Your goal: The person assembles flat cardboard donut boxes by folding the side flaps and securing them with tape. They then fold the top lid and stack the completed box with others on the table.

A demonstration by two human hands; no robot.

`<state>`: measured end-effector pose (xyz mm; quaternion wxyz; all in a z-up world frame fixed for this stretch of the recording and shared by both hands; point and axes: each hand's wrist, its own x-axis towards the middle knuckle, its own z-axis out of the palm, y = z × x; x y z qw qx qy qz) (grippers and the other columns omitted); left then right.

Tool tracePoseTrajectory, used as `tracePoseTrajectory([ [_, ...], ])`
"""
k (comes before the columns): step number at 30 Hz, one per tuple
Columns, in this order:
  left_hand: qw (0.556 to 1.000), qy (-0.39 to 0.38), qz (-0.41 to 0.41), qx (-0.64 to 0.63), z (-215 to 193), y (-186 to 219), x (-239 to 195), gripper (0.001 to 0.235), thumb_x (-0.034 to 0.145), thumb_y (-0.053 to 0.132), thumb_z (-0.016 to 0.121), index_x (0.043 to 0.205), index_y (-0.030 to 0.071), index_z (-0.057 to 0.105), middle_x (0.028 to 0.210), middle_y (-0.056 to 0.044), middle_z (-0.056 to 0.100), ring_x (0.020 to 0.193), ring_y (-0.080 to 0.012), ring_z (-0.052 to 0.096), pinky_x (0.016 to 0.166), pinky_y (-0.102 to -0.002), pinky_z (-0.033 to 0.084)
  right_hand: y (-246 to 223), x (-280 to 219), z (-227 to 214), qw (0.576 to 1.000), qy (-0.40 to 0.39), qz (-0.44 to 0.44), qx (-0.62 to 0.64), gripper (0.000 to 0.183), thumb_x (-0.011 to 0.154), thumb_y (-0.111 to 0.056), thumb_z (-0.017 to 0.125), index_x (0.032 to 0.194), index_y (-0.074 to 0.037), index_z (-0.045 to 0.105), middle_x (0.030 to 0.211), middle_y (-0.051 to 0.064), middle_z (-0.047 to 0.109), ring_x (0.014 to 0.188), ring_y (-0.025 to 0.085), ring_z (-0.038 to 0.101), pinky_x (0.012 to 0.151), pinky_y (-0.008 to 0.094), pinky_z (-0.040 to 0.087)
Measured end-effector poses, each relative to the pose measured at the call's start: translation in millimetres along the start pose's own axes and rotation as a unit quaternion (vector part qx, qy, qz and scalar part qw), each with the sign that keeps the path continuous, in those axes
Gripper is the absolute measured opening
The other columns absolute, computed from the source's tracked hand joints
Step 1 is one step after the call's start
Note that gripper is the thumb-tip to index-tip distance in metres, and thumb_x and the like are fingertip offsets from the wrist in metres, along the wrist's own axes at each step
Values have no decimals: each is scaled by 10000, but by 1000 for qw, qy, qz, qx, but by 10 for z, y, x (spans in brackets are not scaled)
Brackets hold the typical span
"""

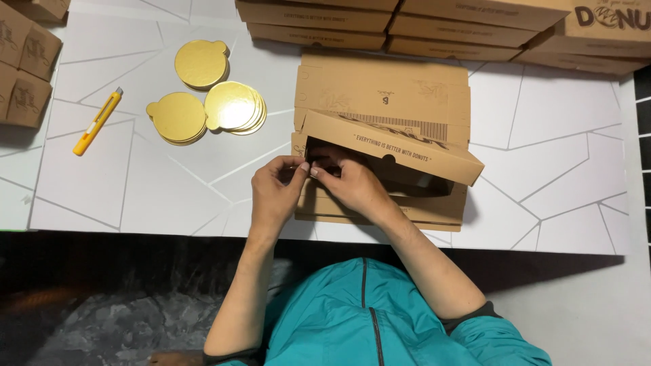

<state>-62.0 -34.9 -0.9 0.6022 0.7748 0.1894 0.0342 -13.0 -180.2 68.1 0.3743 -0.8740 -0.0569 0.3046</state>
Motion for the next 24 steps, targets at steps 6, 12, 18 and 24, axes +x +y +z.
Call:
tracePoseTrajectory([
  [6,999,-31,-13,-23,8,18,44,181,909,154,734,1049,40,743,946,-153,744,929,-263,727,854,-420,583,-15,-38,-86,999,-33,27,-18,536,912,-510,573,1293,-149,682,1315,156,689,1278,349,614,1058,471,507],
  [12,998,-49,-35,-30,26,-103,120,167,927,148,711,1045,35,746,871,-108,718,848,-185,671,777,-354,551,80,-33,-101,997,-51,47,-14,630,918,-559,537,1309,-84,673,1326,210,663,1307,370,583,1092,506,472],
  [18,995,-71,-60,-41,3,-50,133,188,909,153,732,1050,31,758,872,-104,726,844,-174,661,772,-326,537,195,154,-79,1000,-27,-10,10,506,960,-468,567,1332,-134,642,1292,149,700,1278,346,610,1023,466,515],
  [24,993,-61,-77,-62,-19,42,122,228,877,158,794,1051,11,785,863,-148,766,843,-190,704,786,-321,551,52,95,-200,996,-68,45,21,721,924,-573,540,1438,-68,563,1465,206,563,1424,350,467,1179,512,357],
])
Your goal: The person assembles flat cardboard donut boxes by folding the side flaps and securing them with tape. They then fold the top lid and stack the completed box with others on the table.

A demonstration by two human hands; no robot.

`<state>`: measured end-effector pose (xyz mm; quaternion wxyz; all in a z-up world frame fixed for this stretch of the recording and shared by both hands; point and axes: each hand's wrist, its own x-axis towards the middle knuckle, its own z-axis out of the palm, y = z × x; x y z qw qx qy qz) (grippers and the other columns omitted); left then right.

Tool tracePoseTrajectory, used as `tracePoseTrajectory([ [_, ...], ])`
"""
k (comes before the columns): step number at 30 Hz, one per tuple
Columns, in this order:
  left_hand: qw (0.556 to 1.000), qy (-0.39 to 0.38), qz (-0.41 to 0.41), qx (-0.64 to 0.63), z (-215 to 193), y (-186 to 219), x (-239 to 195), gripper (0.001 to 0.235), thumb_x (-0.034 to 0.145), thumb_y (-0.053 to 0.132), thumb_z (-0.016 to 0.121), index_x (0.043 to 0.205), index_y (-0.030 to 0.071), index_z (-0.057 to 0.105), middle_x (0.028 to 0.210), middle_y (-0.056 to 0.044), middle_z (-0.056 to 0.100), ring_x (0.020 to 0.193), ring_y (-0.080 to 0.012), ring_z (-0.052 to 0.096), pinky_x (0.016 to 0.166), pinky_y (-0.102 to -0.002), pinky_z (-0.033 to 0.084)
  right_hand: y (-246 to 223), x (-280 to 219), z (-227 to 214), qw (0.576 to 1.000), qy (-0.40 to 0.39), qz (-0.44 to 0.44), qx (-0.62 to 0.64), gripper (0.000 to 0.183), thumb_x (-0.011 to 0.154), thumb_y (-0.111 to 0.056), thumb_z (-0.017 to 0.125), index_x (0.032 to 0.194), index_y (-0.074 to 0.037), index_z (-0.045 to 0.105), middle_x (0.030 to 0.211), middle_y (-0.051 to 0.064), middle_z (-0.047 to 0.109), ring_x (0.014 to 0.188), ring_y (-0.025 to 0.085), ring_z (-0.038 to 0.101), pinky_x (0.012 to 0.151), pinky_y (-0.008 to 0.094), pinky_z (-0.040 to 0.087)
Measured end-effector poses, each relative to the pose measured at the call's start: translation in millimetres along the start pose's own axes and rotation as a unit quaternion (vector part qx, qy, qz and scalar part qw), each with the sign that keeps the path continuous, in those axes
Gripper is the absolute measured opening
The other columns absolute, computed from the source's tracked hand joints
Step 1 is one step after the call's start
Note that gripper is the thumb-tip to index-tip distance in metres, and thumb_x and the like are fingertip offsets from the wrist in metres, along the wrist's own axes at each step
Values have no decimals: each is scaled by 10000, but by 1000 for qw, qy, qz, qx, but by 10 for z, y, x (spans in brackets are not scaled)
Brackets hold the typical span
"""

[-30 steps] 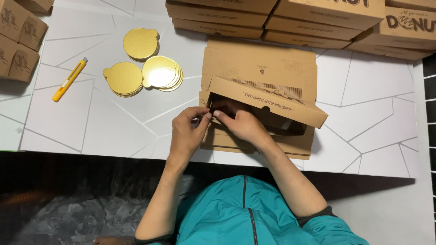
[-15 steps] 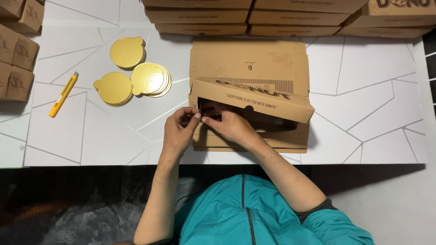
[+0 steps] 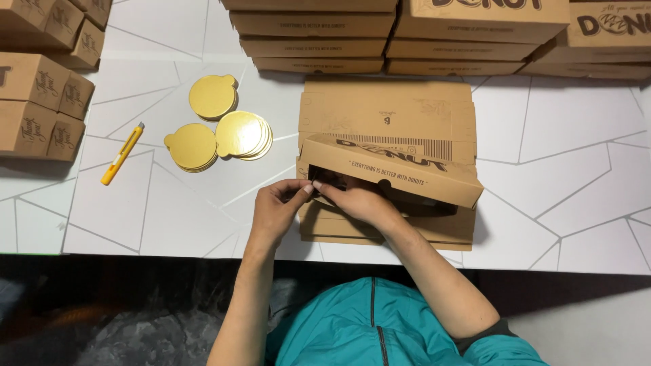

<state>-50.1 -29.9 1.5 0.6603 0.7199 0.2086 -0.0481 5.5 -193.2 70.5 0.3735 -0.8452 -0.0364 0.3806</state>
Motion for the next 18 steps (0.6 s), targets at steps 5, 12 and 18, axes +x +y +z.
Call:
tracePoseTrajectory([
  [5,1000,2,-9,-9,4,-76,66,228,865,161,814,1046,24,797,852,-151,773,824,-187,708,776,-316,559,120,177,67,999,-4,-28,30,700,936,-505,583,1462,-45,533,1500,227,516,1438,364,429,1188,513,343],
  [12,1000,15,-10,-17,33,-49,43,230,846,161,831,1034,31,800,826,-143,772,800,-183,710,768,-311,562,91,133,24,1000,-6,-5,2,768,926,-539,587,1478,-13,501,1531,218,474,1470,297,382,1222,452,298],
  [18,999,32,7,-18,54,-22,-9,207,844,156,840,1015,44,806,799,-136,774,782,-167,711,759,-311,573,-136,-27,-51,991,-70,100,-48,962,898,-741,405,1432,52,517,1531,253,439,1497,296,336,1293,415,156],
])
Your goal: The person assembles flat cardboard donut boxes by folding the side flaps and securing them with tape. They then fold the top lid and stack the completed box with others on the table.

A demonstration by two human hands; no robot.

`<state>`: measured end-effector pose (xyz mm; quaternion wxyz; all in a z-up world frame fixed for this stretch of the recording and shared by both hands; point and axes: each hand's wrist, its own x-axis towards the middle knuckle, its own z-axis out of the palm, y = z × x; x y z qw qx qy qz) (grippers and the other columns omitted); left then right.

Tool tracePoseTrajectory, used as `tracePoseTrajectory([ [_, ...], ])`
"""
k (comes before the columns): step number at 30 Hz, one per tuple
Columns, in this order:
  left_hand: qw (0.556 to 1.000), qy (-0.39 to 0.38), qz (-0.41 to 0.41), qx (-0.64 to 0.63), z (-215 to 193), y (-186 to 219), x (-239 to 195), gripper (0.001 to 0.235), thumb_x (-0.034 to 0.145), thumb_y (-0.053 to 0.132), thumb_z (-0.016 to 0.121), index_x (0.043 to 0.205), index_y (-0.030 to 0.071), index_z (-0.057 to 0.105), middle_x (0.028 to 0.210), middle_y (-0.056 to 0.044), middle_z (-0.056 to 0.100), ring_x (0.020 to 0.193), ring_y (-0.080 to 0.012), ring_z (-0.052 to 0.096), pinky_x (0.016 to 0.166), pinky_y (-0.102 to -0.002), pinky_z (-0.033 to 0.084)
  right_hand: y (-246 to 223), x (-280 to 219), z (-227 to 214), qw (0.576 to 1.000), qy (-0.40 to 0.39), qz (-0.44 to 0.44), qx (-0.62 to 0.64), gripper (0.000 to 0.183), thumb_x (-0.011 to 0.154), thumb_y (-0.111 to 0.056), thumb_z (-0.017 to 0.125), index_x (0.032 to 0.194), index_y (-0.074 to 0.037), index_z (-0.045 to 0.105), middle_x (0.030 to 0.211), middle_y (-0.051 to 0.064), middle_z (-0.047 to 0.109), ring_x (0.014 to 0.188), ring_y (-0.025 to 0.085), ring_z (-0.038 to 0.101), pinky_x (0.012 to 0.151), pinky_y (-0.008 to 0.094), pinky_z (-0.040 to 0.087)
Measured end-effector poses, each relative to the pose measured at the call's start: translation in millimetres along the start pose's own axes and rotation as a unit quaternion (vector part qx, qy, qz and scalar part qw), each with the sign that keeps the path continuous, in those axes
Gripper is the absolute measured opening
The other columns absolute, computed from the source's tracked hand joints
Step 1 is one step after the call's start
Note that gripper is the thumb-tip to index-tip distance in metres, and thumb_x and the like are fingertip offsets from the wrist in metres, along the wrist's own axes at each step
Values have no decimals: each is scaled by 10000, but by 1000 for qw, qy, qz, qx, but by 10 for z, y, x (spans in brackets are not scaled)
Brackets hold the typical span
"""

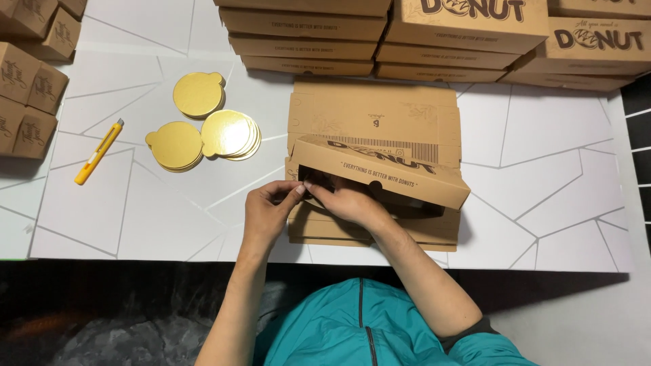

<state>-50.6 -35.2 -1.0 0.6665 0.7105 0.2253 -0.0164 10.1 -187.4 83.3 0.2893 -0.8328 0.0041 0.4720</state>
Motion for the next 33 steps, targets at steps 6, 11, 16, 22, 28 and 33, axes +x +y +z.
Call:
tracePoseTrajectory([
  [6,999,5,10,-49,-47,-231,85,314,807,106,860,1063,9,706,825,-102,745,744,-137,686,756,-284,569,-25,111,-36,991,-64,-43,107,923,922,-638,429,1537,48,371,1593,254,360,1525,316,269,1277,427,176],
  [11,999,-15,5,-35,-7,-92,-22,382,846,90,818,1188,-23,693,895,-136,761,782,-151,686,781,-315,572,137,304,-59,977,-85,-140,135,780,983,-524,486,1556,-7,370,1605,219,367,1515,304,288,1255,443,228],
  [16,999,-49,12,-5,-37,1,-38,351,869,122,802,1202,33,737,921,-117,762,849,-161,695,811,-332,586,420,496,76,983,53,-178,1,725,928,-607,549,1465,-119,551,1471,179,551,1407,291,479,1188,475,343],
  [22,991,-86,26,103,-138,219,100,352,1008,302,634,1194,22,738,960,-170,767,822,-237,728,707,-341,556,609,497,20,993,23,-114,17,657,936,-526,585,1435,-99,587,1451,151,586,1400,242,512,1197,392,358],
  [28,986,-87,38,140,-104,226,240,232,956,207,680,1049,10,759,811,-112,767,681,-167,703,614,-264,501,178,373,-37,986,4,-166,-1,668,991,-433,486,1473,29,485,1495,287,486,1434,427,408,1218,513,293],
  [33,993,-89,18,82,-116,90,295,224,948,172,675,1012,-24,761,760,-125,742,678,-177,696,588,-245,514,209,440,-79,986,32,-165,-7,643,960,-524,480,1427,-86,530,1472,174,523,1392,305,454,1174,424,322],
])
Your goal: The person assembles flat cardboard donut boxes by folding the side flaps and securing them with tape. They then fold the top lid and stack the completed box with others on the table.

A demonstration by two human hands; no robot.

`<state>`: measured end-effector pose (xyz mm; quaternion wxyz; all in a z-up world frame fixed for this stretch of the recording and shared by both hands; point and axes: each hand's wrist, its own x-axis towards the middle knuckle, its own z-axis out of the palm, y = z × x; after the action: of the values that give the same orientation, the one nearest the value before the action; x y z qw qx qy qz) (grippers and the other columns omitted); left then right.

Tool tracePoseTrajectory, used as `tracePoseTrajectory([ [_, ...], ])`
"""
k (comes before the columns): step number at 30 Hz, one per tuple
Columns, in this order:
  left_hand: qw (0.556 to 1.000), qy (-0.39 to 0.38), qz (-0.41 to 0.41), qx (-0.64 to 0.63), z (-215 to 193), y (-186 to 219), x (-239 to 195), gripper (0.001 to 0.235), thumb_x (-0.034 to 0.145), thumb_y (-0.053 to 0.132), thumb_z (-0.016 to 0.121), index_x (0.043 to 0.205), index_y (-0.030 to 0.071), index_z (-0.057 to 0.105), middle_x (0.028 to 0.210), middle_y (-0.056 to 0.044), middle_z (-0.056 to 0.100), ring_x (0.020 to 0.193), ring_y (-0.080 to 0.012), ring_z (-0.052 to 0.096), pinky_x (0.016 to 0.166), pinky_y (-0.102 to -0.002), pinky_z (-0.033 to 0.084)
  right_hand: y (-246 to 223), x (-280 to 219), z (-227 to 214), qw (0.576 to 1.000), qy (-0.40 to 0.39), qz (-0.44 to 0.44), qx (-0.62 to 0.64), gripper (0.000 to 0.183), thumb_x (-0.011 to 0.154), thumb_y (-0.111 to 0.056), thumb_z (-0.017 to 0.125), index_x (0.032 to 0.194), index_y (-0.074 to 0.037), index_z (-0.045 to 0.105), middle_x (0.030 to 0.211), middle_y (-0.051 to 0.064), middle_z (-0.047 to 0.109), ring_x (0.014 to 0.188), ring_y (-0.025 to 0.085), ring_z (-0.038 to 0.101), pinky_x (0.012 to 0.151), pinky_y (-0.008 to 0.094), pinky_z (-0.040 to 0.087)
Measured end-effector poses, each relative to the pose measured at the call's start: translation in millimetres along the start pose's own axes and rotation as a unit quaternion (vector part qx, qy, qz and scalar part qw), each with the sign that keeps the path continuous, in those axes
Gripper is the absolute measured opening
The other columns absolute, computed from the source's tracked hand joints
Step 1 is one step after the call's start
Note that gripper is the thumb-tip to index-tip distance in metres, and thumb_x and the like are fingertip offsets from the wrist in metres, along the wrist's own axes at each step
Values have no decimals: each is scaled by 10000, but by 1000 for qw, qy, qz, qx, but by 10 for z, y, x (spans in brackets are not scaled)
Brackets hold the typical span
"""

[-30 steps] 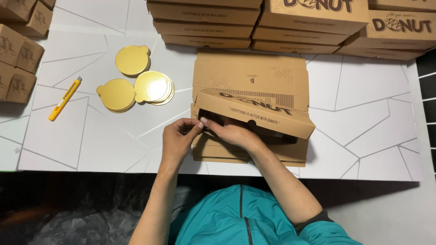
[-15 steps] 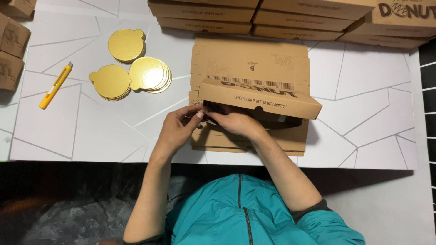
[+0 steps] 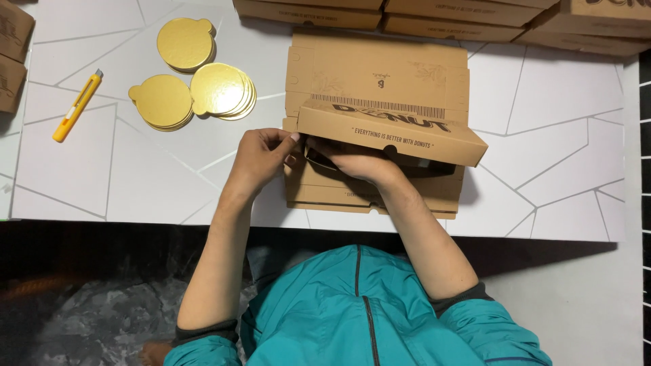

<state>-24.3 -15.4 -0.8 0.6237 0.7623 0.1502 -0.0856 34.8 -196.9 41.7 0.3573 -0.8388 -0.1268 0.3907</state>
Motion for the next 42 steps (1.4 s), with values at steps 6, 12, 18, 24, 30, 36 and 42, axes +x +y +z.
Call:
tracePoseTrajectory([
  [6,999,6,-16,-41,35,-61,-19,227,952,190,694,1003,-18,768,734,-132,715,662,-156,645,560,-248,527,86,87,7,999,29,1,-19,619,922,-633,474,1371,-223,586,1445,40,569,1342,160,511,1121,318,357],
  [12,995,-9,-13,-94,59,-296,52,221,969,188,684,1003,-16,763,779,-123,720,697,-161,656,583,-228,532,187,190,71,998,54,-5,-44,603,884,-743,470,1316,-359,644,1418,-94,617,1291,15,570,1068,213,395],
  [18,995,-10,-14,-103,35,-252,-18,223,982,188,673,1019,-11,766,803,-133,724,701,-165,666,580,-234,543,172,91,-4,997,52,15,55,539,936,-586,544,1365,-263,578,1498,4,547,1363,93,503,1088,246,379],
  [24,994,-7,-13,-104,58,-357,22,219,978,198,690,1007,-4,771,801,-134,726,688,-159,656,560,-222,531,-153,-109,-95,998,-28,20,47,637,978,-546,483,1457,-127,513,1581,134,450,1451,274,416,1201,424,326],
  [30,993,-17,-26,-114,58,-389,37,235,986,213,678,1023,-1,768,811,-127,725,678,-156,650,563,-231,536,1,-36,76,998,62,-2,-21,693,933,-638,552,1471,-203,517,1549,34,501,1451,184,424,1206,400,285],
  [36,993,-18,-22,-114,44,-360,25,237,973,205,693,1037,-9,772,806,-141,716,704,-167,663,604,-241,553,-205,-205,8,997,25,30,73,745,955,-615,469,1550,-179,371,1647,64,337,1523,233,294,1267,479,138],
  [42,994,-9,-23,-107,15,-263,-37,235,944,216,734,1025,0,782,809,-152,723,729,-182,674,648,-280,572,-172,-218,94,997,26,65,-24,752,929,-640,493,1474,-122,492,1540,145,464,1452,302,405,1198,492,283],
])
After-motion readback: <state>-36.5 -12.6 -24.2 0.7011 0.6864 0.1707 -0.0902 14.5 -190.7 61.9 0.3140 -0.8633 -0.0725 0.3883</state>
